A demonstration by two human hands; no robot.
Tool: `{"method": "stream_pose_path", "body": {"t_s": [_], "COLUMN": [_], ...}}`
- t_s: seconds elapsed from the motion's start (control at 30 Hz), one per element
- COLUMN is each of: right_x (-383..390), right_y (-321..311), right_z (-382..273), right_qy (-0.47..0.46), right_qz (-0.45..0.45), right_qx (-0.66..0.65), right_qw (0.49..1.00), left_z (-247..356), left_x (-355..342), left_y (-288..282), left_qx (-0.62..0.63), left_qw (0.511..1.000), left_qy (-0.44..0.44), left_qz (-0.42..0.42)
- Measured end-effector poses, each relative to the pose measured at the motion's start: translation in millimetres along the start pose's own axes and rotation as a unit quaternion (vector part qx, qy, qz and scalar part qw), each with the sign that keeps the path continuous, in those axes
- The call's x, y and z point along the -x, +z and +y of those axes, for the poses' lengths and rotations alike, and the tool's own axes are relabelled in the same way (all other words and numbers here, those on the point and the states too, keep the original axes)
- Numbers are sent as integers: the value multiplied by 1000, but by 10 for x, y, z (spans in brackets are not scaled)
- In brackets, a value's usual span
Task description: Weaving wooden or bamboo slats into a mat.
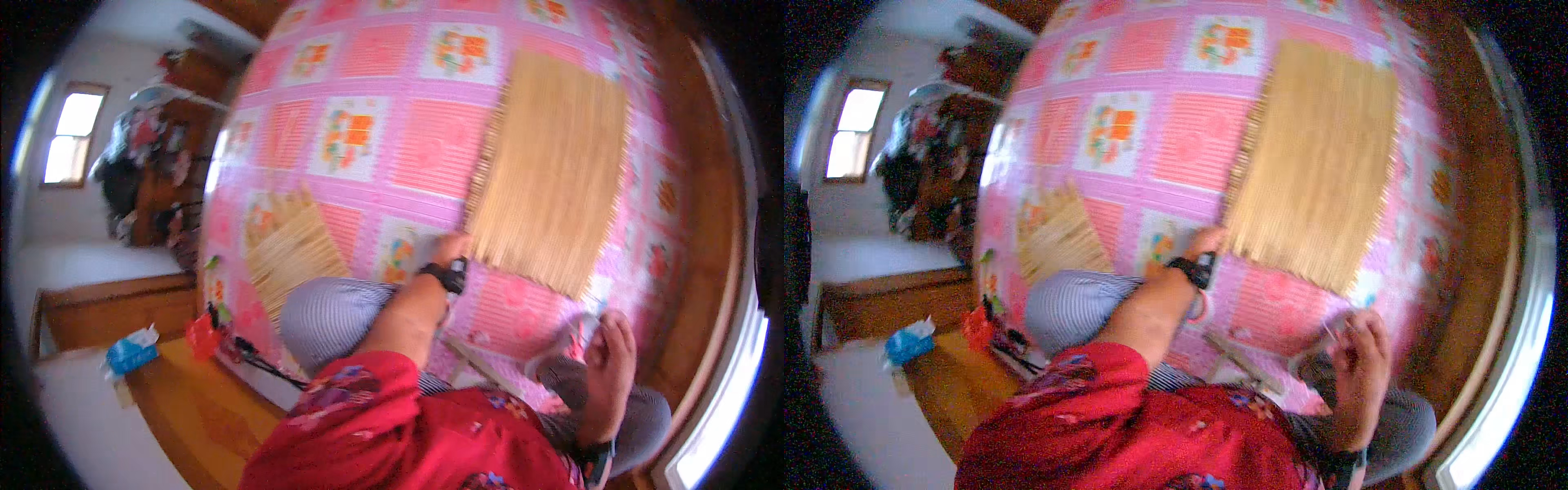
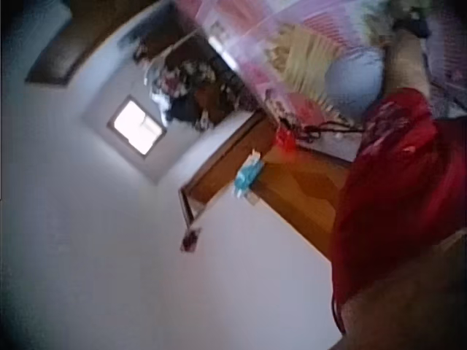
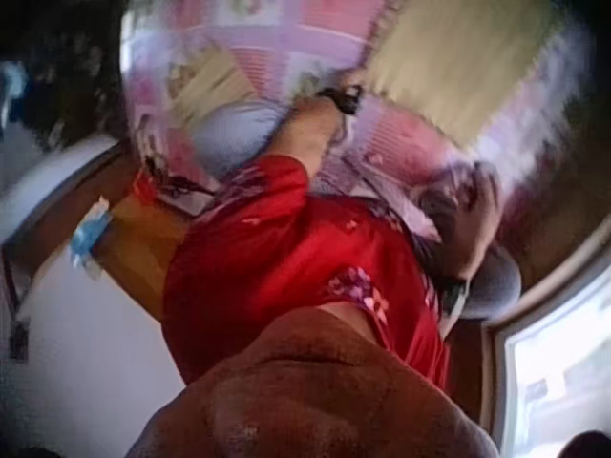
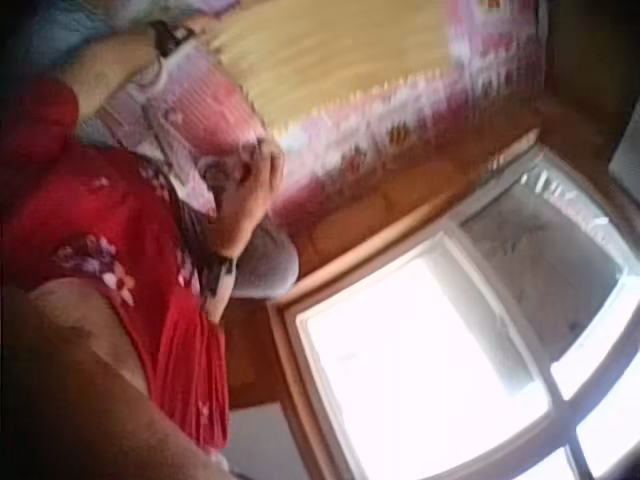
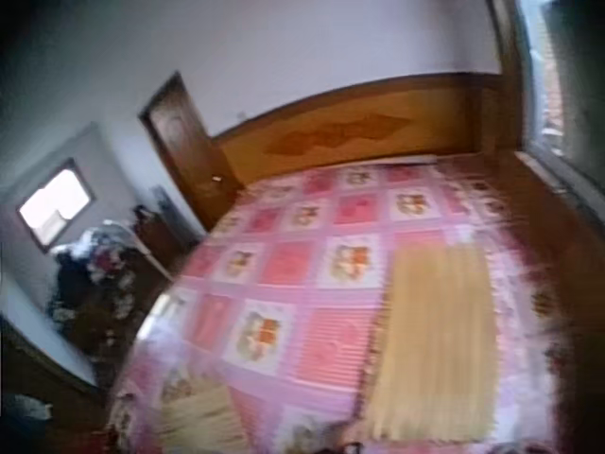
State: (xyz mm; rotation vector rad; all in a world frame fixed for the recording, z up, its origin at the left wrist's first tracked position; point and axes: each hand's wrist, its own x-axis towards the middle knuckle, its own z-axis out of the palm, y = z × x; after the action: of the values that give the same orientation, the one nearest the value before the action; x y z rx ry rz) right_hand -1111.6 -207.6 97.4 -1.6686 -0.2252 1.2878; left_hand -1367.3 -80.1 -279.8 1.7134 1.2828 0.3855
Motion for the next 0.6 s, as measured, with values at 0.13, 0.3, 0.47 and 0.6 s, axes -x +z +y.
{"method": "stream_pose_path", "body": {"t_s": [0.13, 0.3, 0.47, 0.6], "right_x": [-92, -164, -193, -97], "right_y": [86, 171, 138, 106], "right_z": [120, 116, 183, 208], "right_qy": [-34, -11, -4, -17], "right_qz": [-37, -73, -121, -70], "right_qx": [-16, -54, -95, -61], "right_qw": [999, 996, 988, 995], "left_z": [337, 416, 517, 905], "left_x": [38, 108, 116, 159], "left_y": [-151, -460, -402, -609], "left_qx": [262, 468, 584, 405], "left_qw": [941, 854, 785, 893], "left_qy": [-210, -219, -194, -198], "left_qz": [33, 57, 78, -8]}}
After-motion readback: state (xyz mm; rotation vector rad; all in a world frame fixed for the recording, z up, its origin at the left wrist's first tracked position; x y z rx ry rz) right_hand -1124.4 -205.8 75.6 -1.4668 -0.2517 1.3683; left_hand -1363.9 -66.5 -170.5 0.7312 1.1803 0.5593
